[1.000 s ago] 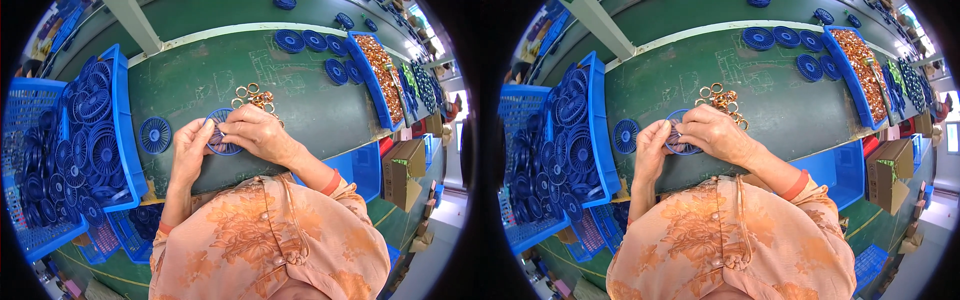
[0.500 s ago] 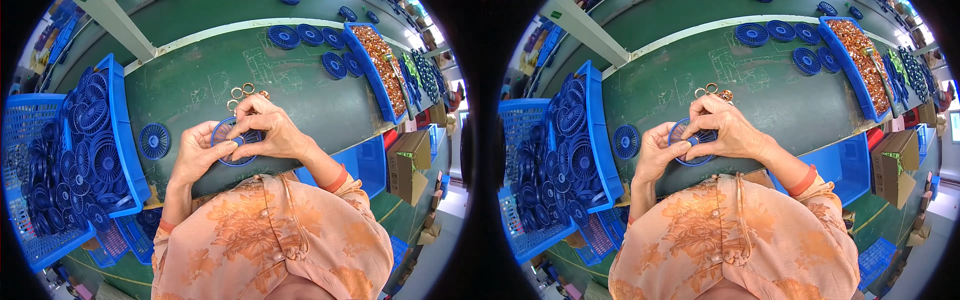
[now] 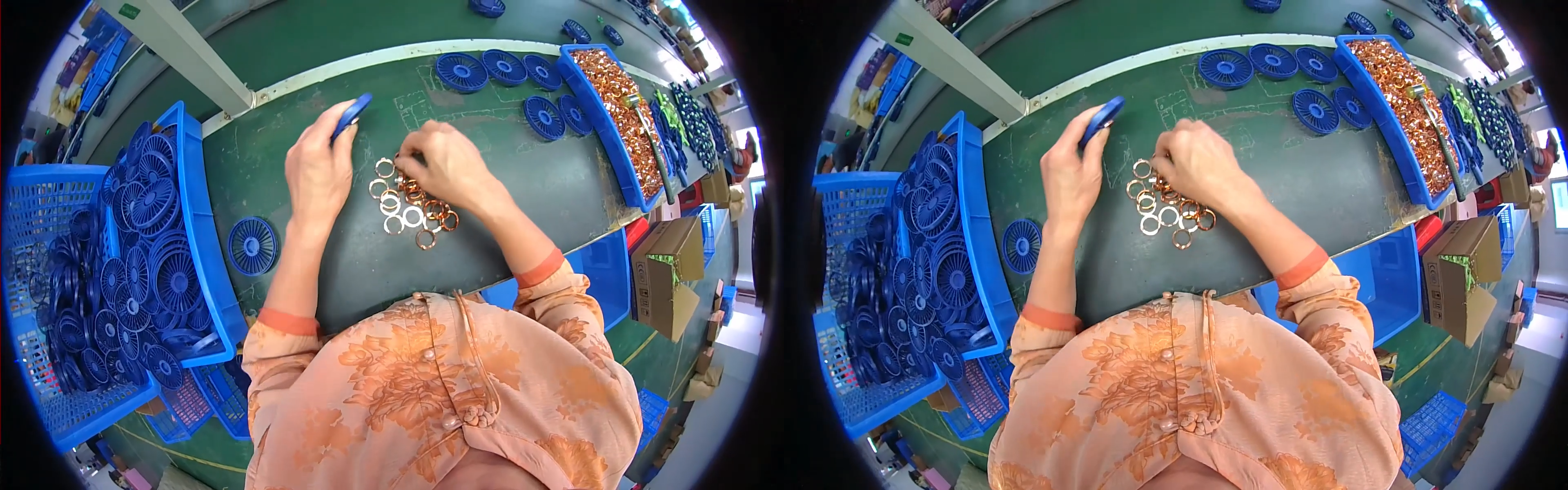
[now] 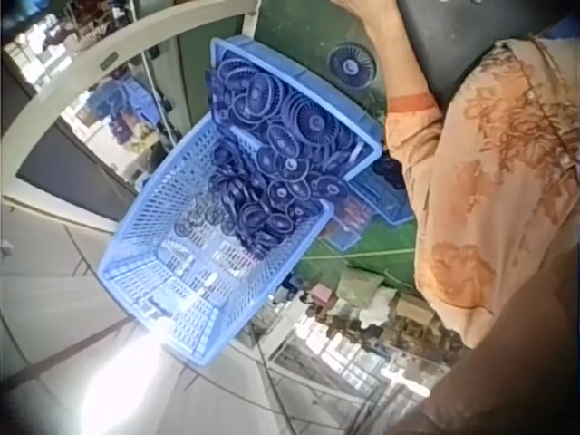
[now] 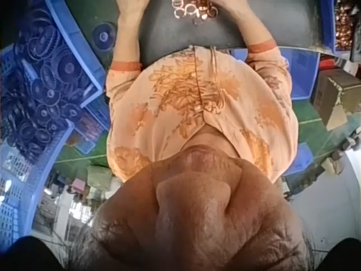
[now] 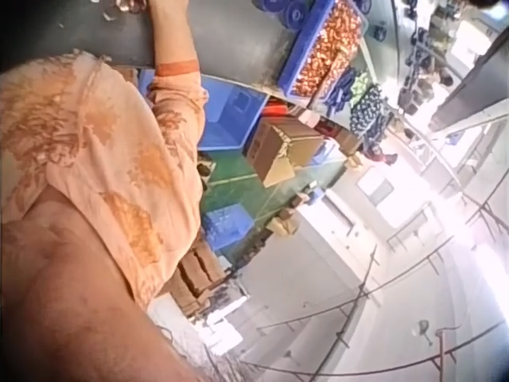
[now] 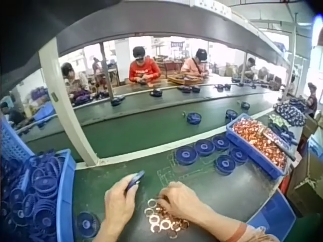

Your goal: The person assembles electronic components by placing metal rings onto blue plastic circular parts, using a mallet to secure them.

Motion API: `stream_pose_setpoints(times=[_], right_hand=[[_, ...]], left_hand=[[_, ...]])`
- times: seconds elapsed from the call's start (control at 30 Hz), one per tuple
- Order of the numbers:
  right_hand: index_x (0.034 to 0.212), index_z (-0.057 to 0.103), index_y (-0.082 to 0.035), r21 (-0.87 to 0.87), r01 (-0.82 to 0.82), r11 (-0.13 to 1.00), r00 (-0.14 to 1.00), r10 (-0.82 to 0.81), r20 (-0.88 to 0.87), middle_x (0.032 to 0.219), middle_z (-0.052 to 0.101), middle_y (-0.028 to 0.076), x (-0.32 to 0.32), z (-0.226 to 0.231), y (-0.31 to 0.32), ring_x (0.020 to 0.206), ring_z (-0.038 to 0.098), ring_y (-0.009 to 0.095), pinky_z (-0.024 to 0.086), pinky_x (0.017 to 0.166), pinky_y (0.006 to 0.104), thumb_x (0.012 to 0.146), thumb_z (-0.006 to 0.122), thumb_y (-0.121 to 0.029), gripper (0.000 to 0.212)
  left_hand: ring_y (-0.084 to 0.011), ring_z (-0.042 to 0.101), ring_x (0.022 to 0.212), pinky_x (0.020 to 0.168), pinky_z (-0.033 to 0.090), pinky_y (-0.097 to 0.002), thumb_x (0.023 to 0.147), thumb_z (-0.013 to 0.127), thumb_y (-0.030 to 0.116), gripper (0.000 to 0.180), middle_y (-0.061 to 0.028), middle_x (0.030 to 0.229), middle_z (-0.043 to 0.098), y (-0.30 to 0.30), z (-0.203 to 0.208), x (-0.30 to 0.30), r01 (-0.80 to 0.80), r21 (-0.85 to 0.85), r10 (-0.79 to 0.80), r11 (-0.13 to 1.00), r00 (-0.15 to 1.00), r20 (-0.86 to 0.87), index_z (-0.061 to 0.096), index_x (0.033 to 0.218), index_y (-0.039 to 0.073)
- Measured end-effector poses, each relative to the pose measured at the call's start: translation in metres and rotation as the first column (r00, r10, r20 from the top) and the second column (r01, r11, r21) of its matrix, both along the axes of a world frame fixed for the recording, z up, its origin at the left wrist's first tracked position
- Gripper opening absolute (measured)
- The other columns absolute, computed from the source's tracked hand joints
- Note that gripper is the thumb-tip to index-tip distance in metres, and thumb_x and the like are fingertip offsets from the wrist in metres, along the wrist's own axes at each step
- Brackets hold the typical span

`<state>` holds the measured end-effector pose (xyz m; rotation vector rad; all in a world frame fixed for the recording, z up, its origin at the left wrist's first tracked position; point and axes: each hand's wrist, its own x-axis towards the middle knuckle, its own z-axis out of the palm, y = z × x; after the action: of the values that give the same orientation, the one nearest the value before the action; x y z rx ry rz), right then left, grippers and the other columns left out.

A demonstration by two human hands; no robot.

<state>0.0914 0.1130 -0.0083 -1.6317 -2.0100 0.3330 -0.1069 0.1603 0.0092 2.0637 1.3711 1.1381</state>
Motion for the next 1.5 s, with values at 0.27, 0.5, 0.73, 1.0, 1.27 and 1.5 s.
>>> stream_pose_setpoints(times=[0.27,0.5,0.73,1.0,1.27,1.5], right_hand=[[0.085,0.077,-0.003,-0.004,0.021,1.000,1.000,-0.021,-0.015,0.091,0.070,0.019,-0.005,0.001,-0.010,0.087,0.069,0.037,0.055,0.083,0.0458,0.084,0.074,-0.015,0.013],[0.093,0.074,0.001,-0.125,0.061,0.990,0.909,-0.107,-0.403,0.107,0.069,0.010,0.009,0.010,-0.038,0.081,0.064,0.013,0.054,0.075,0.0285,0.092,0.077,-0.016,0.018],[0.114,0.067,-0.004,-0.268,-0.212,0.940,0.156,-0.239,-0.958,0.115,0.072,0.008,0.019,0.003,-0.073,0.089,0.067,0.008,0.055,0.080,0.0228,0.103,0.065,-0.012,0.015],[0.135,0.061,-0.003,-0.235,-0.509,0.828,-0.036,-0.293,-0.955,0.120,0.070,0.009,-0.040,0.010,-0.073,0.098,0.071,0.013,0.059,0.088,0.0256,0.105,0.061,-0.010,0.032],[0.127,0.067,-0.004,-0.237,-0.452,0.860,0.105,-0.213,-0.971,0.117,0.068,0.005,-0.064,0.014,-0.079,0.101,0.071,0.016,0.060,0.091,0.0309,0.099,0.070,-0.006,0.028],[0.127,0.066,-0.003,-0.217,-0.377,0.900,0.211,-0.145,-0.967,0.118,0.067,0.006,-0.067,0.014,-0.079,0.103,0.072,0.017,0.059,0.091,0.0295,0.098,0.071,-0.003,0.030]], left_hand=[[-0.0356,0.053,0.137,0.117,0.037,-0.0576,0.095,0.067,0.019,0.035,-0.0104,0.137,0.066,0.062,-0.043,0.072,0.264,0.139,-0.206,0.954,0.920,-0.333,0.071,0.130,0.017],[-0.0436,0.040,0.147,0.123,0.031,-0.0546,0.092,0.071,0.023,0.050,-0.0247,0.154,0.048,0.030,-0.026,0.031,0.250,0.091,-0.210,0.964,0.925,-0.316,0.063,0.139,0.010],[-0.0526,0.037,0.146,0.122,0.031,-0.0531,0.087,0.080,0.028,0.079,-0.0333,0.155,0.042,-0.077,-0.008,-0.096,-0.288,-0.012,0.225,0.957,0.773,-0.593,0.045,0.151,-0.002],[-0.0512,0.058,0.127,0.108,0.048,-0.0483,0.099,0.069,0.025,0.054,-0.0333,0.137,0.061,-0.107,-0.028,-0.118,-0.272,0.106,0.288,0.956,0.823,-0.490,0.056,0.140,-0.008],[-0.0116,0.072,0.093,0.076,0.057,-0.0302,0.113,0.046,0.041,0.049,-0.0042,0.094,0.075,-0.099,-0.014,-0.097,0.033,-0.515,0.207,0.857,0.892,0.401,0.070,0.110,-0.002],[-0.0206,0.074,0.100,0.087,0.065,-0.0367,0.113,0.044,0.040,0.050,-0.0152,0.112,0.072,-0.105,-0.011,-0.073,0.445,-0.540,0.294,0.715,0.510,0.809,0.065,0.122,-0.004]])
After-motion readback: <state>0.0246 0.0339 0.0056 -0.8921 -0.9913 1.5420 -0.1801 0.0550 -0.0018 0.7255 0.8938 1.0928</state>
